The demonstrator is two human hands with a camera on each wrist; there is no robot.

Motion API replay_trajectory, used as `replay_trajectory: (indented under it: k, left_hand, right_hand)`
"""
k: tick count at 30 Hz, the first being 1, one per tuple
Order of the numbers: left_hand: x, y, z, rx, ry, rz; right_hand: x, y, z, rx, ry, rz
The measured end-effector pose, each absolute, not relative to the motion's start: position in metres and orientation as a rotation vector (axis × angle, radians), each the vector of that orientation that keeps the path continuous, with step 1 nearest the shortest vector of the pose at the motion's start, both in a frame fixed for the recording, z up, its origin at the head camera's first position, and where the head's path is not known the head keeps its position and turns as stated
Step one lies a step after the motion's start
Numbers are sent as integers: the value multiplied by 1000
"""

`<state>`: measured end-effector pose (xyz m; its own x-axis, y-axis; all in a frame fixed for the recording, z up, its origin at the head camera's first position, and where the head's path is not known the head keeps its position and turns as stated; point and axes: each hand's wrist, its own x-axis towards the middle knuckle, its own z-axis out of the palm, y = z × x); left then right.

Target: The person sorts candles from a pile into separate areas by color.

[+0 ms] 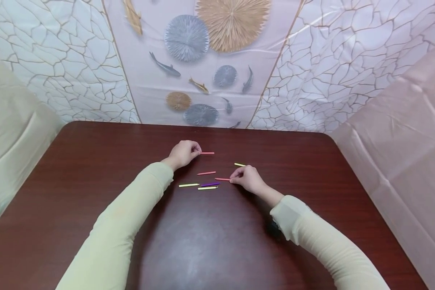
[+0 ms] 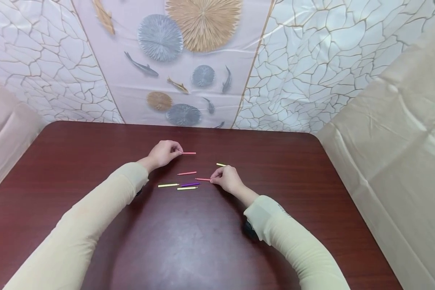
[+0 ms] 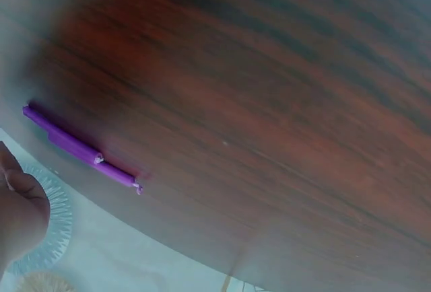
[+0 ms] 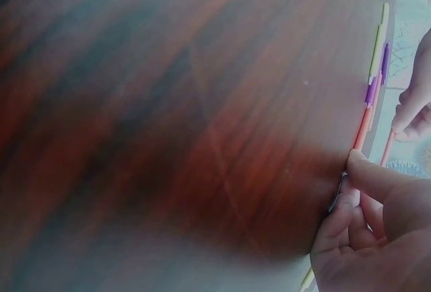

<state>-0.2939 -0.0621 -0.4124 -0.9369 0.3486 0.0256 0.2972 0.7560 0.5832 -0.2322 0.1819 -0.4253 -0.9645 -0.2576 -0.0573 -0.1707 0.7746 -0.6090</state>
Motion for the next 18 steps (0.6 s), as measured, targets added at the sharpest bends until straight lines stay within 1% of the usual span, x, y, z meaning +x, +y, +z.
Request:
replay_trajectory:
  k: [8, 18]
  left_hand:
    - [-296, -56, -421, 491, 2882, 847]
    - [-297, -49, -427, 521, 2882, 793]
  right_hand:
    - [-231, 181, -428, -340, 2817, -949]
    - [-232, 183, -428, -346, 2819, -957]
